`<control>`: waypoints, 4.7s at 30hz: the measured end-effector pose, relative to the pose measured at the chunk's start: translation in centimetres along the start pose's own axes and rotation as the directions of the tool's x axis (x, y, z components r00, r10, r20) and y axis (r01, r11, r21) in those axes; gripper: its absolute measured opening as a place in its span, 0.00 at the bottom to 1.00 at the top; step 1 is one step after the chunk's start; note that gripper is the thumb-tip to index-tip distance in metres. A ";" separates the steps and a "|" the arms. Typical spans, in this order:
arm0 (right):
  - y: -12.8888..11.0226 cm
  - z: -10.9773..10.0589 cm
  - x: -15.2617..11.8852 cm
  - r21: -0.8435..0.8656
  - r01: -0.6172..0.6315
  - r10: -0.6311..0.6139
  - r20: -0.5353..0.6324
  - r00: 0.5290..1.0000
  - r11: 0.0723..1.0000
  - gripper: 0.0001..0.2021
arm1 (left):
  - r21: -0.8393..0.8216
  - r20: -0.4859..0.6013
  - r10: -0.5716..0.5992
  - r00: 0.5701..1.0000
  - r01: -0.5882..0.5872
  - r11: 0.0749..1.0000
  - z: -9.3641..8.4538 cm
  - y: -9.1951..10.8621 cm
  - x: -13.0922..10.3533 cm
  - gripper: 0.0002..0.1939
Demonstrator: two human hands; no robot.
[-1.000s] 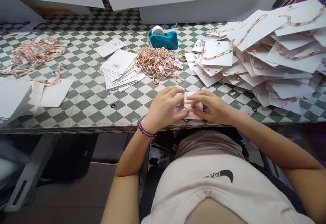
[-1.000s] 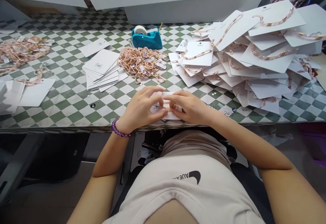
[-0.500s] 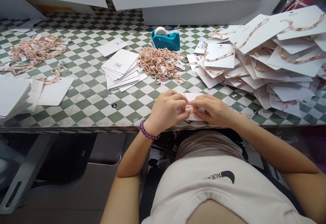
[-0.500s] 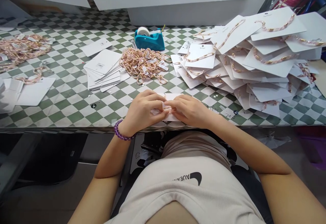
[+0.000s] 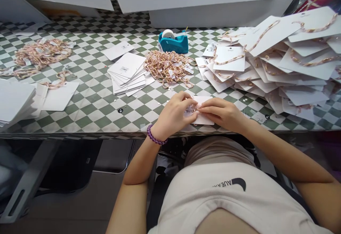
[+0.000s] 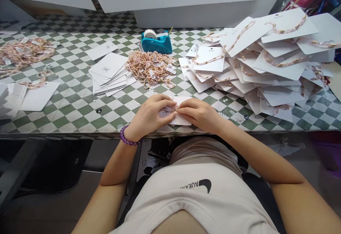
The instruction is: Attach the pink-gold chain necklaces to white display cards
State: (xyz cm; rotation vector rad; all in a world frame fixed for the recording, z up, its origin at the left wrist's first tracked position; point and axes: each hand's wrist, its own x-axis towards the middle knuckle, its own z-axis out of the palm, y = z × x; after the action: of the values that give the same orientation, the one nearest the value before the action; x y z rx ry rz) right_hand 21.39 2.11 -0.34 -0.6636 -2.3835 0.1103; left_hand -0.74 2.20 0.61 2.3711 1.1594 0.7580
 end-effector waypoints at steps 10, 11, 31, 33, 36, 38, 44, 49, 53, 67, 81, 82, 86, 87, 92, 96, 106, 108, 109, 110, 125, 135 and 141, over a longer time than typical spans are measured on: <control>0.0 0.2 0.3 -0.131 -0.010 0.015 0.035 0.999 0.991 0.08 | 0.049 0.004 -0.016 1.000 0.016 0.999 0.0 0.1 0.0 0.08; 0.0 0.2 0.2 -0.149 -0.023 0.029 0.038 0.999 0.989 0.07 | 0.046 0.006 -0.016 1.000 0.015 0.999 0.0 0.1 0.0 0.07; 0.1 0.2 -0.2 -0.185 -0.063 0.071 0.034 0.997 0.981 0.06 | 0.140 0.015 0.019 1.000 -0.021 0.990 -0.1 0.3 -0.1 0.06; 0.1 0.2 -0.2 -0.167 -0.084 0.091 0.040 0.995 0.982 0.05 | 0.145 -0.014 0.018 1.000 -0.016 0.989 0.0 0.2 -0.2 0.07; 0.2 0.2 -0.2 -0.128 -0.091 0.099 0.061 0.993 0.988 0.05 | 0.152 -0.040 0.048 0.998 -0.041 0.988 0.2 0.1 -0.2 0.11; 0.3 0.2 -0.1 -0.121 -0.069 0.076 0.060 0.995 0.990 0.05 | 0.158 -0.037 0.075 0.997 -0.068 0.985 0.2 0.0 -0.2 0.18; 0.2 0.3 -0.2 -0.100 -0.071 0.074 0.036 0.997 0.992 0.04 | 0.192 0.054 0.076 0.996 -0.085 0.978 0.2 0.2 -0.1 0.15; 0.3 0.2 -0.1 -0.065 -0.089 0.093 0.061 0.994 0.994 0.05 | 0.193 0.010 0.084 0.996 -0.084 0.978 0.1 0.2 -0.1 0.14; 0.5 0.1 -0.2 -0.068 -0.062 0.067 0.072 0.995 0.996 0.05 | 0.217 -0.011 0.145 0.989 -0.139 0.966 0.1 0.2 -0.2 0.11; 0.5 0.0 -0.1 -0.052 -0.057 0.061 0.077 0.995 0.997 0.05 | 0.205 -0.043 0.180 0.983 -0.168 0.964 0.2 0.0 0.0 0.11; 0.3 0.0 -0.2 -0.167 -0.099 0.109 0.052 0.993 0.981 0.03 | 0.234 -0.046 0.153 0.987 -0.138 0.962 0.2 0.2 0.1 0.14; 0.3 0.0 -0.2 -0.178 -0.090 0.102 0.058 0.993 0.980 0.04 | 0.235 -0.042 0.155 0.987 -0.141 0.962 0.2 0.2 0.1 0.13; 0.2 0.0 -0.2 -0.209 -0.040 0.056 0.074 0.996 0.977 0.06 | 0.256 -0.014 0.148 0.989 -0.140 0.957 0.3 0.3 0.2 0.09; 0.2 0.0 -0.2 -0.216 -0.033 0.049 0.071 0.996 0.976 0.06 | 0.258 -0.012 0.147 0.989 -0.139 0.956 0.3 0.3 0.2 0.08; 0.4 0.1 -0.2 -0.227 -0.051 0.064 0.050 0.997 0.973 0.05 | 0.240 -0.032 0.140 0.990 -0.128 0.962 0.4 0.2 0.2 0.08; 0.6 0.0 -0.2 -0.159 0.010 -0.005 0.036 0.999 0.987 0.03 | 0.230 -0.033 0.143 0.989 -0.132 0.964 0.5 0.0 0.2 0.10; -0.1 0.0 0.1 -0.239 -0.048 0.057 0.030 0.998 0.970 0.06 | 0.206 -0.035 0.140 0.989 -0.130 0.970 0.5 0.2 0.3 0.11; -0.3 0.1 0.2 -0.273 -0.040 0.049 0.027 0.998 0.961 0.07 | 0.207 -0.026 0.149 0.989 -0.140 0.968 0.5 0.2 0.3 0.11; -0.3 0.1 0.2 -0.282 -0.034 0.043 0.026 0.999 0.959 0.07 | 0.203 -0.025 0.151 0.988 -0.143 0.969 0.5 0.2 0.3 0.12; -0.4 0.2 0.2 -0.286 -0.029 0.039 0.027 0.999 0.958 0.07 | 0.197 -0.025 0.153 0.988 -0.145 0.970 0.5 0.2 0.3 0.12; 0.3 -0.3 -0.1 -0.102 0.019 -0.022 -0.028 0.999 0.995 0.06 | 0.149 -0.058 0.104 0.993 -0.094 0.984 0.5 0.1 0.1 0.12; 0.2 0.0 -0.6 -0.240 0.053 -0.060 -0.025 0.998 0.969 0.11 | 0.089 -0.054 0.100 0.994 -0.095 0.992 0.5 -0.1 0.0 0.08; 0.0 -0.1 -0.5 -0.281 -0.010 0.015 0.017 1.000 0.960 0.05 | 0.054 -0.061 0.078 0.995 -0.075 0.996 0.5 0.0 0.0 0.07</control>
State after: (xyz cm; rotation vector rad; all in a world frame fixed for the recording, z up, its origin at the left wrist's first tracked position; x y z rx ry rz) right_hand 21.78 1.87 -0.54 -0.8115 -2.4365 -0.2220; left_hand -0.43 2.17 0.20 2.4627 1.1310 0.8432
